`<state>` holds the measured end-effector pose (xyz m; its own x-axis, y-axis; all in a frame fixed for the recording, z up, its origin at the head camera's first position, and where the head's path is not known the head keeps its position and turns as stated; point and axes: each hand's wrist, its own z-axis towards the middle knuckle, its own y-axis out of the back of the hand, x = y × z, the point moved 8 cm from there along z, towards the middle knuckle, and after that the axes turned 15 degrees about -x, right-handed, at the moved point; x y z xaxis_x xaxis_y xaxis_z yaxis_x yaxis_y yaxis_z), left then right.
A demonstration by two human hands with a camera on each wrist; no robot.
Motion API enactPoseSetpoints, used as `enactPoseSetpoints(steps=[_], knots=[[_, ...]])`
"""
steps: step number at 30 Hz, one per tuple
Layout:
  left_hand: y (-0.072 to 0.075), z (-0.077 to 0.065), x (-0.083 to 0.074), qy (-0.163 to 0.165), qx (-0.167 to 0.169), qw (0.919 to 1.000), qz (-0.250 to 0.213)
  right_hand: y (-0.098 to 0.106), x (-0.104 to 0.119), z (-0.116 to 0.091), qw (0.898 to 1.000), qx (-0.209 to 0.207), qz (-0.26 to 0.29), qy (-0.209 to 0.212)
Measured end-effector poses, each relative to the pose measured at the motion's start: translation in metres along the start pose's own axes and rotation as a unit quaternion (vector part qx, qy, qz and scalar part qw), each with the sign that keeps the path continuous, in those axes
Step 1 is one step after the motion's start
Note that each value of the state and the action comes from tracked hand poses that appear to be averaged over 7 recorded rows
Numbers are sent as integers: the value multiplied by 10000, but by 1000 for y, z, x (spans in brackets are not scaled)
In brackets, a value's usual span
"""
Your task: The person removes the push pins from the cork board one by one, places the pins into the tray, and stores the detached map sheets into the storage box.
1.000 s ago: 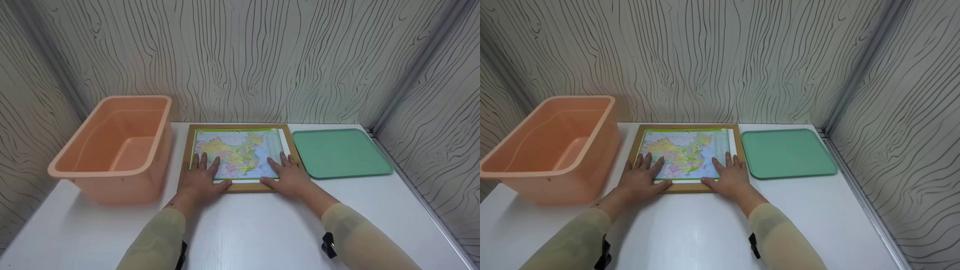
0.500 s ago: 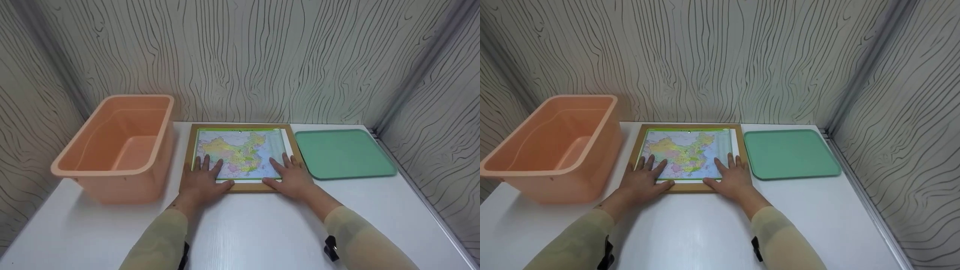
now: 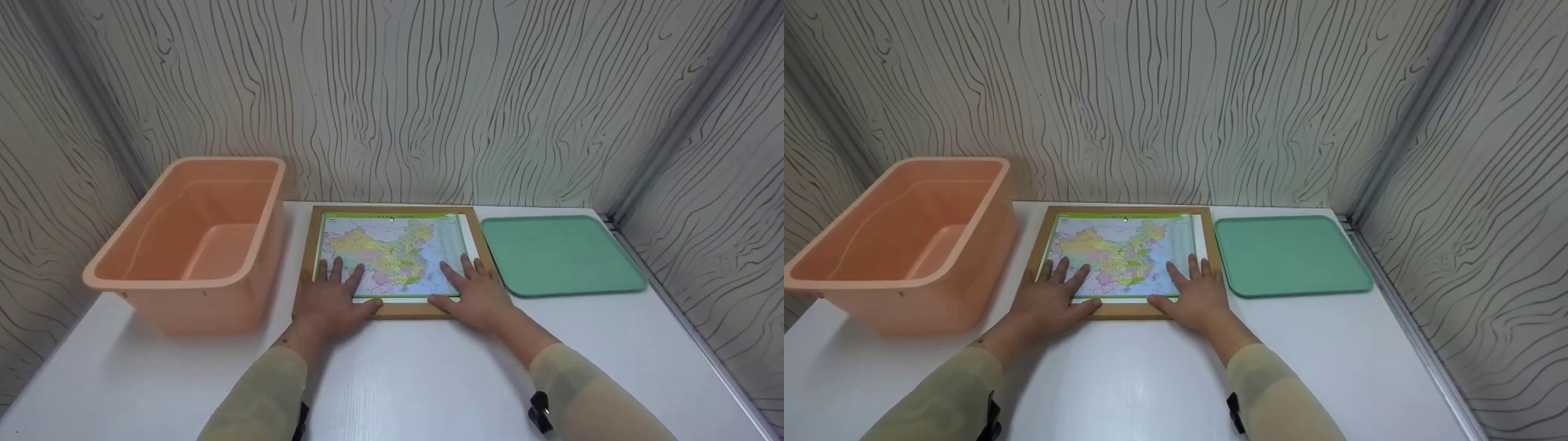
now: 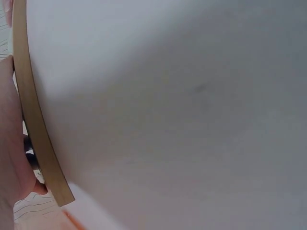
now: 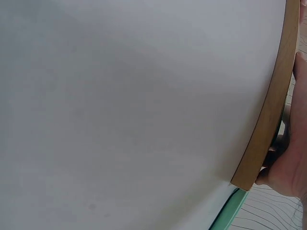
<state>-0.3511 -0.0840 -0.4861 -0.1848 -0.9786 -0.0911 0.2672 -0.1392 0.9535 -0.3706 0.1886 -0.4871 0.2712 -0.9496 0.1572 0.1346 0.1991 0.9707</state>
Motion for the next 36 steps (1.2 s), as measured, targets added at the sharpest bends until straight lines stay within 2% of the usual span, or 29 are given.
enactPoseSetpoints(steps=[7,12,17,24,29,36], knots=[[0,-7,-1,-82,-43,10000,27,1,2,-7,10000,-72,-1,43],[0,-14,-3,-15,114,9999,-32,3,4,-13,9999,-54,138,64],[3,-20,-6,-37,51,10000,-35,4,5,-18,9998,-36,172,65],[2,-26,-6,83,127,9999,13,4,4,-23,9997,-65,224,121],[4,-32,-8,97,55,9999,42,4,5,-28,9995,-75,277,156],[7,-40,-12,-53,-105,9998,185,5,5,-33,9993,-49,336,144]])
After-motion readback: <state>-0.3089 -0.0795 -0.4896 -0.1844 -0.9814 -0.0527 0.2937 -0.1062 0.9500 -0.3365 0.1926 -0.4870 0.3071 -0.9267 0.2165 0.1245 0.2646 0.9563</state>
